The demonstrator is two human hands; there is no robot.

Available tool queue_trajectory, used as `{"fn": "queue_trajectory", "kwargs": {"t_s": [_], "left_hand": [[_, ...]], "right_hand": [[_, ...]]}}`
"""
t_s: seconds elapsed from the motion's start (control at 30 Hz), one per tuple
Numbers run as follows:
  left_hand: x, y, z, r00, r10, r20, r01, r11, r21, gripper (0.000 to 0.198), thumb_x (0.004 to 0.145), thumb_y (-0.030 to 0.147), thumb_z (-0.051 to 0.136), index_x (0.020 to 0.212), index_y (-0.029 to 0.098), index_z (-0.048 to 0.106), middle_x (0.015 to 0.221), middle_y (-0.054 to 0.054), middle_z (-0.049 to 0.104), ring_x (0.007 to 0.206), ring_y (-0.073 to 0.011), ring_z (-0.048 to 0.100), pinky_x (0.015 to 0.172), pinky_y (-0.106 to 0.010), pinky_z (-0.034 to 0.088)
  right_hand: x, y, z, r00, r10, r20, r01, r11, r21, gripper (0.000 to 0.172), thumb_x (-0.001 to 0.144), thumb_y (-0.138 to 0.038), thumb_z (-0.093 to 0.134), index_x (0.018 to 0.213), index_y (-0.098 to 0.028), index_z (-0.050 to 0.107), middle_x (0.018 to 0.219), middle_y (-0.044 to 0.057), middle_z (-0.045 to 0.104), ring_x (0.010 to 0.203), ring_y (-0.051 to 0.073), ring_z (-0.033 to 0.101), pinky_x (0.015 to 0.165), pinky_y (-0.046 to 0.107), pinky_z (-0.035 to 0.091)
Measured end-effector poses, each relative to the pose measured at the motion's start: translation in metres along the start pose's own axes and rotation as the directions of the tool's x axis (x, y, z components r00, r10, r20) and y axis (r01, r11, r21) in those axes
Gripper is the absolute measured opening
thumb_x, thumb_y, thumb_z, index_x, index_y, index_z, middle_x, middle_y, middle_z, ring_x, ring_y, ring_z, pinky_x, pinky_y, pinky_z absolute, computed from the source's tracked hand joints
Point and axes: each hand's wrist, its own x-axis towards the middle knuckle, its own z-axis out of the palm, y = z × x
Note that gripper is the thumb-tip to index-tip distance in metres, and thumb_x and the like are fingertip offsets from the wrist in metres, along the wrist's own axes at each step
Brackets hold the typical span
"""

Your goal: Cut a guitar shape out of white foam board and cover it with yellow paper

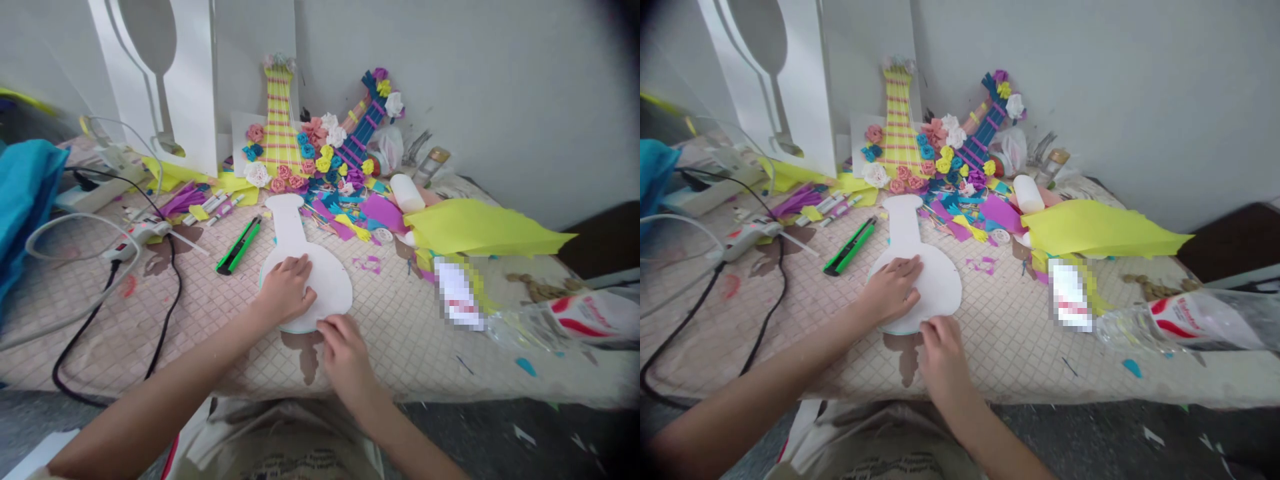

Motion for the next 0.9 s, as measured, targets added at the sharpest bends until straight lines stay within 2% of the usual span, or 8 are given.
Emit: {"fn": "queue_trajectory", "kwargs": {"t_s": [0.1, 0.3, 0.5, 0.57, 0.7, 0.8, 0.9], "left_hand": [[0.0, 0.0, -0.002, 1.0, 0.0, 0.029, 0.0, 1.0, 0.005, 0.043, 0.084, 0.026, 0.039, 0.121, 0.009, 0.052, 0.137, -0.012, 0.047, 0.117, -0.0265, 0.045, 0.094, -0.04, 0.043], [0.001, -0.004, -0.006, 0.999, 0.022, 0.05, -0.022, 1.0, 0.007, 0.042, 0.085, 0.025, 0.039, 0.121, 0.01, 0.053, 0.136, -0.011, 0.048, 0.115, -0.0261, 0.047, 0.094, -0.04, 0.042], [0.008, -0.004, -0.012, 0.997, 0.018, 0.08, -0.02, 1.0, 0.02, 0.037, 0.087, 0.025, 0.036, 0.112, 0.01, 0.059, 0.124, -0.012, 0.058, 0.11, -0.0261, 0.051, 0.089, -0.037, 0.045], [0.012, -0.004, -0.015, 0.995, 0.021, 0.095, -0.023, 0.999, 0.025, 0.037, 0.087, 0.025, 0.036, 0.109, 0.01, 0.061, 0.117, -0.012, 0.062, 0.107, -0.0259, 0.053, 0.086, -0.036, 0.046], [0.016, -0.005, -0.022, 0.991, 0.03, 0.131, -0.035, 0.999, 0.037, 0.037, 0.088, 0.026, 0.034, 0.099, 0.01, 0.065, 0.102, -0.012, 0.066, 0.098, -0.0255, 0.057, 0.078, -0.035, 0.048], [0.02, -0.004, -0.029, 0.987, 0.035, 0.154, -0.045, 0.997, 0.058, 0.038, 0.088, 0.026, 0.033, 0.096, 0.01, 0.066, 0.097, -0.014, 0.067, 0.095, -0.0262, 0.059, 0.075, -0.035, 0.047], [0.027, 0.0, -0.038, 0.98, 0.041, 0.197, -0.06, 0.994, 0.09, 0.041, 0.088, 0.027, 0.033, 0.089, 0.007, 0.068, 0.093, -0.017, 0.068, 0.092, -0.0287, 0.061, 0.078, -0.039, 0.045]], "right_hand": [[-0.002, -0.014, 0.004, 0.997, -0.034, 0.072, 0.029, 0.997, 0.075, 0.034, 0.077, 0.005, 0.04, 0.09, -0.014, 0.066, 0.079, 0.008, 0.057, 0.079, 0.019, 0.051, 0.071, 0.032, 0.05], [-0.002, 0.006, -0.008, 1.0, 0.011, -0.015, -0.011, 1.0, -0.024, 0.044, 0.072, 0.008, 0.038, 0.092, -0.018, 0.066, 0.081, 0.007, 0.056, 0.08, 0.02, 0.051, 0.071, 0.036, 0.05], [0.003, -0.024, 0.013, 0.995, -0.072, 0.071, 0.067, 0.995, 0.068, 0.034, 0.073, 0.006, 0.043, 0.085, -0.017, 0.067, 0.075, 0.007, 0.058, 0.076, 0.02, 0.051, 0.068, 0.034, 0.05], [0.003, -0.019, 0.01, 0.995, -0.06, 0.074, 0.057, 0.997, 0.049, 0.037, 0.071, 0.007, 0.043, 0.086, -0.017, 0.067, 0.077, 0.007, 0.058, 0.077, 0.02, 0.052, 0.069, 0.035, 0.05], [-0.003, 0.009, -0.011, 0.998, -0.02, 0.052, 0.023, 0.998, -0.057, 0.041, 0.072, 0.007, 0.041, 0.091, -0.017, 0.068, 0.08, 0.008, 0.057, 0.082, 0.022, 0.052, 0.073, 0.038, 0.049], [-0.001, 0.014, -0.014, 0.994, -0.076, 0.076, 0.079, 0.996, -0.034, 0.041, 0.072, 0.007, 0.04, 0.091, -0.016, 0.067, 0.08, 0.008, 0.058, 0.081, 0.021, 0.052, 0.072, 0.037, 0.05], [0.016, 0.001, 0.003, 0.969, -0.185, 0.161, 0.181, 0.983, 0.041, 0.038, 0.071, 0.008, 0.042, 0.086, -0.015, 0.068, 0.079, 0.008, 0.059, 0.078, 0.021, 0.051, 0.069, 0.035, 0.05]]}}
